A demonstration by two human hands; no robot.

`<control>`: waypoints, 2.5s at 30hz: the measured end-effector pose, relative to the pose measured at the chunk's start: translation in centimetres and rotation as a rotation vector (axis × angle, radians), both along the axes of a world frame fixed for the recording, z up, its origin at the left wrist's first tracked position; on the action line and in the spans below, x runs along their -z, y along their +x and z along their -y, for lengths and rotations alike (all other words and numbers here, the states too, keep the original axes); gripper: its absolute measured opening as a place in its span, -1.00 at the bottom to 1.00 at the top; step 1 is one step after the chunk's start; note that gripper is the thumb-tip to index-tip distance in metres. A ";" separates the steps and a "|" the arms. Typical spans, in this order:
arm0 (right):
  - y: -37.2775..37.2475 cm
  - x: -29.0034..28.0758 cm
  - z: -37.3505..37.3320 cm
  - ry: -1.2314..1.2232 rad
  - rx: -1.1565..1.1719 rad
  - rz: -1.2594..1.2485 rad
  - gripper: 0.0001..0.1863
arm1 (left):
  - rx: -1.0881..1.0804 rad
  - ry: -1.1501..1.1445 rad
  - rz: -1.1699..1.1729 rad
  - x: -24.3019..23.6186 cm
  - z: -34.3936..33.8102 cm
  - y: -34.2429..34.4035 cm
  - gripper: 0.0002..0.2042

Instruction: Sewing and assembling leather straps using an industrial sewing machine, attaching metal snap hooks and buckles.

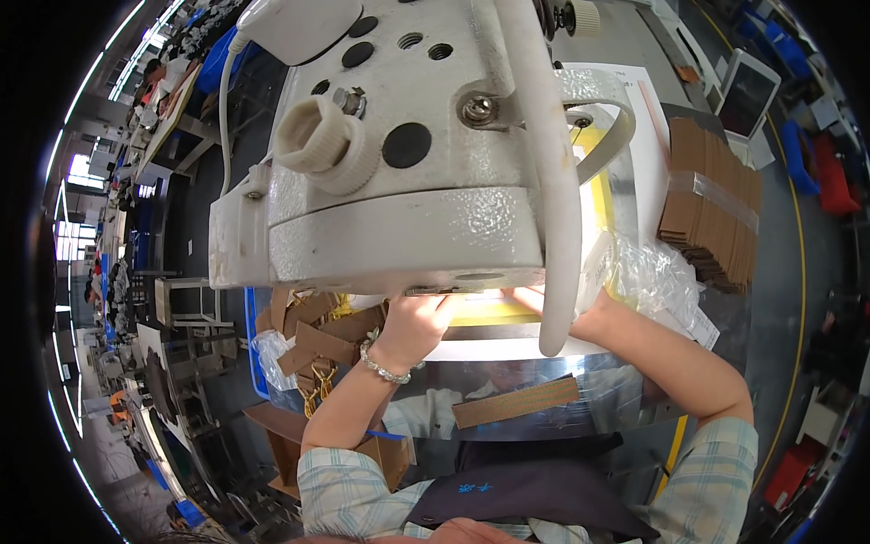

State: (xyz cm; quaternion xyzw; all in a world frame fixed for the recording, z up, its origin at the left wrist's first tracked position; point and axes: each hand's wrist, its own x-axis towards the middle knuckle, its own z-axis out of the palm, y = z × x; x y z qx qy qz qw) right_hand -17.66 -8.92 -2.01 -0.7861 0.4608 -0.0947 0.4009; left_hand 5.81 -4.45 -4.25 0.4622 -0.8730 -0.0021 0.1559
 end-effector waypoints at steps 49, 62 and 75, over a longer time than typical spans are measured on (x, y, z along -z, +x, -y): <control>-0.4 1.4 2.0 -0.171 -0.076 0.429 -0.74 | -0.071 0.199 -0.079 1.6 1.1 0.7 -0.92; 0.3 5.0 4.4 -0.183 0.014 0.639 -0.88 | -0.078 0.191 -0.279 2.1 3.4 1.2 -0.78; -0.4 3.8 4.6 -0.871 -0.180 0.345 -0.90 | -0.103 0.277 -0.290 1.0 3.1 0.6 -0.77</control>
